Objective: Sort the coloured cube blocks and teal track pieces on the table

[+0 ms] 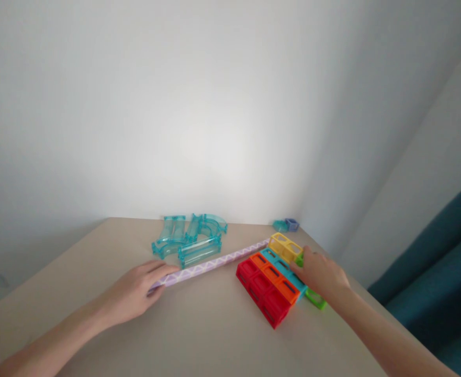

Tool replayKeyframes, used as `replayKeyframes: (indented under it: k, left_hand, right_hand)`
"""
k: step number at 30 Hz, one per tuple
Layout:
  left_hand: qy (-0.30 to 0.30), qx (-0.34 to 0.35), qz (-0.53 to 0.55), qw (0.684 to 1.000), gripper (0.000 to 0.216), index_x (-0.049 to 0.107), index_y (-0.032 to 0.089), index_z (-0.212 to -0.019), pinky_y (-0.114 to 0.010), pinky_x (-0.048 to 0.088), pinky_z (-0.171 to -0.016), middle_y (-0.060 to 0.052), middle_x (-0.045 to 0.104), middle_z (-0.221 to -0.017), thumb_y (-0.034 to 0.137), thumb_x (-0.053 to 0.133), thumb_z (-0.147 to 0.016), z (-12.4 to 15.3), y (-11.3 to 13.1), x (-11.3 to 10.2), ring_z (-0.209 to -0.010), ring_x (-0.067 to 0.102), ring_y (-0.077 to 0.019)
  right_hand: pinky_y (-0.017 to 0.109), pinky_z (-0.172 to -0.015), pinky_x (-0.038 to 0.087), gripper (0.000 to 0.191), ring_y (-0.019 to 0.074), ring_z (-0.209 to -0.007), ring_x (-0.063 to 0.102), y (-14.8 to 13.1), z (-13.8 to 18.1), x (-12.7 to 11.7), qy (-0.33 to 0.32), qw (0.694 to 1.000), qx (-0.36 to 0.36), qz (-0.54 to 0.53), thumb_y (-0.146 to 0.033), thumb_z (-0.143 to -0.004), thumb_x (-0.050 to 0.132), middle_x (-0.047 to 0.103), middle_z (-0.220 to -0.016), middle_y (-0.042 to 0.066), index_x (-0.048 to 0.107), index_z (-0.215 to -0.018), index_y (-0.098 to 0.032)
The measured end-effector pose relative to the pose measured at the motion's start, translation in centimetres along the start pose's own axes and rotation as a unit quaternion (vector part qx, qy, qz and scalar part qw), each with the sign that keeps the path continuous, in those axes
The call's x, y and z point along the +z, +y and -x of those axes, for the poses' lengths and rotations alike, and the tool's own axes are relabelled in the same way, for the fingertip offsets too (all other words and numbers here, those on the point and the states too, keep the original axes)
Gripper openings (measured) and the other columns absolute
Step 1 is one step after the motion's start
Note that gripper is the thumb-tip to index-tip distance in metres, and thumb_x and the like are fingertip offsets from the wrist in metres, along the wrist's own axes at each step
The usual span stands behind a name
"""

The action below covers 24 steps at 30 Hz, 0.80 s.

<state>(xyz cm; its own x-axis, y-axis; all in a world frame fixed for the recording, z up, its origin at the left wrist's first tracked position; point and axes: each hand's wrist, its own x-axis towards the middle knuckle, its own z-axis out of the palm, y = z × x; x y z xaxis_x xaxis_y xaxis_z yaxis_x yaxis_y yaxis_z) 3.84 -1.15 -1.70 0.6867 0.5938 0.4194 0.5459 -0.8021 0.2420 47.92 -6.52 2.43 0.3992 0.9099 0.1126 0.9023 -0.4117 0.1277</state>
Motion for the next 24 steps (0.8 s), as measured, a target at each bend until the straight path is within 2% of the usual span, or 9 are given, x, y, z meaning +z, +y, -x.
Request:
replayKeyframes:
  k: [5,7,10,13,15,17,19,22,24]
  left_hand:
    - [0.236,0.077,-0.03,0.968,0.021,0.063,0.02,-0.103,-0.035,0.048,-0.087,-0.007,0.067,-0.1,0.011,0.05,-0.089,-3.2,-1.5,-0.4,-0.094,0.057,-0.0193]
    - [0.272,0.081,-0.049,0.958,0.02,0.064,0.019,-0.1,-0.037,0.048,-0.088,-0.008,0.067,-0.101,0.011,0.05,-0.089,-5.0,-2.9,-0.3,-0.096,0.056,-0.0201]
    - [0.281,0.071,-0.065,0.955,0.019,0.066,0.019,-0.093,-0.038,0.048,-0.086,-0.007,0.067,-0.096,0.012,0.047,-0.091,-7.5,-5.9,0.6,-0.093,0.056,-0.0209]
    - [0.232,0.03,-0.091,0.968,0.02,0.066,0.019,-0.092,-0.038,0.049,-0.082,-0.007,0.067,-0.091,0.011,0.048,-0.089,-9.2,-7.8,1.6,-0.089,0.057,-0.0214]
    - [0.191,0.005,-0.126,0.973,0.023,0.067,0.019,-0.095,-0.04,0.048,-0.084,-0.009,0.066,-0.094,0.007,0.049,-0.086,-9.7,-7.5,1.8,-0.092,0.057,-0.0233]
    - [0.184,-0.01,-0.153,0.971,0.025,0.067,0.018,-0.099,-0.045,0.046,-0.089,-0.013,0.062,-0.108,0.007,0.052,-0.081,-9.4,-5.8,1.8,-0.103,0.053,-0.0283]
    - [0.169,0.021,-0.127,0.977,0.025,0.065,0.017,-0.104,-0.047,0.042,-0.096,-0.014,0.057,-0.114,0.011,0.053,-0.083,-8.5,-3.2,1.8,-0.111,0.049,-0.0294]
    - [0.094,0.115,-0.016,0.989,0.026,0.061,0.018,-0.111,-0.042,0.041,-0.1,-0.013,0.055,-0.117,0.019,0.05,-0.088,-6.2,0.4,2.0,-0.114,0.049,-0.0255]
    - [0.043,0.146,0.068,0.986,0.03,0.058,0.018,-0.116,-0.04,0.041,-0.101,-0.012,0.055,-0.119,0.024,0.052,-0.088,-4.6,1.7,2.1,-0.115,0.049,-0.0245]
  right_hand:
    - [0.039,-0.072,0.047,0.039,0.033,-0.089,0.068,0.4,-0.1,0.6,0.019,1.0,-0.017,0.001,-0.049,-0.087,0.042,0.069,-0.095,0.018,0.054,-0.099,-0.015]
    - [0.039,-0.071,0.047,0.039,0.0331,-0.088,0.068,0.7,-0.2,0.9,0.026,0.999,-0.021,-0.004,-0.05,-0.087,0.042,0.069,-0.095,0.018,0.054,-0.099,-0.015]
    - [0.039,-0.069,0.046,0.04,0.0329,-0.085,0.068,1.0,-0.5,1.3,0.025,0.999,-0.022,-0.013,-0.051,-0.088,0.039,0.069,-0.093,0.018,0.054,-0.1,-0.015]
    - [0.037,-0.068,0.045,0.038,0.0313,-0.084,0.068,1.1,-0.3,1.0,0.026,0.999,-0.037,-0.024,-0.049,-0.088,0.041,0.069,-0.093,0.016,0.054,-0.101,-0.016]
    - [0.037,-0.069,0.045,0.036,0.0307,-0.086,0.068,0.9,0.2,0.6,0.027,0.998,-0.052,-0.027,-0.048,-0.087,0.042,0.069,-0.095,0.015,0.054,-0.102,-0.017]
    - [0.037,-0.07,0.044,0.036,0.0308,-0.088,0.068,0.7,0.9,0.2,0.024,0.997,-0.061,-0.029,-0.048,-0.087,0.043,0.068,-0.097,0.014,0.054,-0.104,-0.018]
    - [0.037,-0.07,0.044,0.037,0.0311,-0.088,0.067,0.1,2.0,-0.2,0.018,0.997,-0.068,-0.029,-0.048,-0.088,0.042,0.068,-0.099,0.014,0.054,-0.106,-0.018]
    - [0.037,-0.071,0.044,0.037,0.0311,-0.088,0.067,-1.4,3.8,-0.6,0.017,0.996,-0.085,-0.028,-0.049,-0.088,0.042,0.068,-0.099,0.013,0.053,-0.107,-0.019]
    - [0.037,-0.072,0.045,0.037,0.0306,-0.089,0.067,-3.0,5.1,-0.9,0.024,0.994,-0.1,-0.032,-0.048,-0.088,0.043,0.068,-0.1,0.014,0.054,-0.107,-0.019]
